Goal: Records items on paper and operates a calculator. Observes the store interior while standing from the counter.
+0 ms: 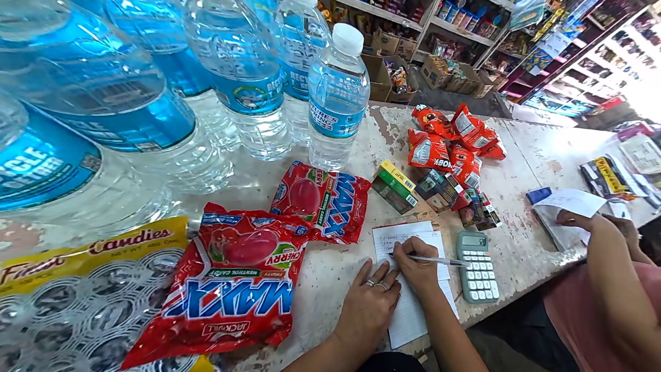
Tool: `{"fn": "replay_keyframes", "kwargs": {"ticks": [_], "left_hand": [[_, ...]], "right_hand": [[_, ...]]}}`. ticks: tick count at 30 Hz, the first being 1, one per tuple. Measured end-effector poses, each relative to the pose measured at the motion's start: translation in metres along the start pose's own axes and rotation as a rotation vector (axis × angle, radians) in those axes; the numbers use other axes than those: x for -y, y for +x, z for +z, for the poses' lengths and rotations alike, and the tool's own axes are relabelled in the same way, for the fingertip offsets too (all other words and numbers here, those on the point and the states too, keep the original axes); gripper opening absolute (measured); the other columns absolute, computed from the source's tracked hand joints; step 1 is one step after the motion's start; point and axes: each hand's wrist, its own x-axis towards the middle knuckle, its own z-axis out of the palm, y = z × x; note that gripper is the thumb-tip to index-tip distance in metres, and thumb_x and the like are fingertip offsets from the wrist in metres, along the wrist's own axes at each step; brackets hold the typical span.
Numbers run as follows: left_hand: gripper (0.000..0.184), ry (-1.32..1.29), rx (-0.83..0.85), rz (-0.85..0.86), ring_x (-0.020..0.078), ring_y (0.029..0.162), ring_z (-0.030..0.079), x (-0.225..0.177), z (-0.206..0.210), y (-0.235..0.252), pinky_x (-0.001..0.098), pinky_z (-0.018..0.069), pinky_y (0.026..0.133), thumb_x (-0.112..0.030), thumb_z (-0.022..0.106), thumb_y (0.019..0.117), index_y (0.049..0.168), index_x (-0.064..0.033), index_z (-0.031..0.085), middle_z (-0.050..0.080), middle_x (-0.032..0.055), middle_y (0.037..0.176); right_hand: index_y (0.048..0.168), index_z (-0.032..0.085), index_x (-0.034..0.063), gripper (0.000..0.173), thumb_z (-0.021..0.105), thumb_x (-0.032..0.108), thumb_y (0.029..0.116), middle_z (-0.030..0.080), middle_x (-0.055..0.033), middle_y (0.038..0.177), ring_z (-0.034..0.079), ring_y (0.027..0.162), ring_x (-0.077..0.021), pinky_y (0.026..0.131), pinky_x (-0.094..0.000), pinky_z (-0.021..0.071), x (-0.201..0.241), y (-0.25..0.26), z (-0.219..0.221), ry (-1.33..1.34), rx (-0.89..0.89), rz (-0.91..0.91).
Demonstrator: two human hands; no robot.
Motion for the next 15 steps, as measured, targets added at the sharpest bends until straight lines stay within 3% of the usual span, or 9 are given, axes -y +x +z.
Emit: {"fn": "replay_keyframes", "kwargs": {"ticks": [15], "left_hand": [[0.023,-0.015,-0.001,-0.004,0.0204,0.12,0.069,0.0003,-0.001,0.0008,0.0494,0.046,0.111,-0.022,0.061,0.0925,0.094,-0.0151,0.082,0.076,-0.0009,0.12]], "right_hand": [[0.063,0.052,0.01,0.027,0.069,0.002,0.0818,0.05,0.0035,0.055,0.049,0.047,-0.0038,0.044,-0.0193,0.0422,0.001,-0.0021,-0.0007,-0.061,-0.044,0.0]]}}
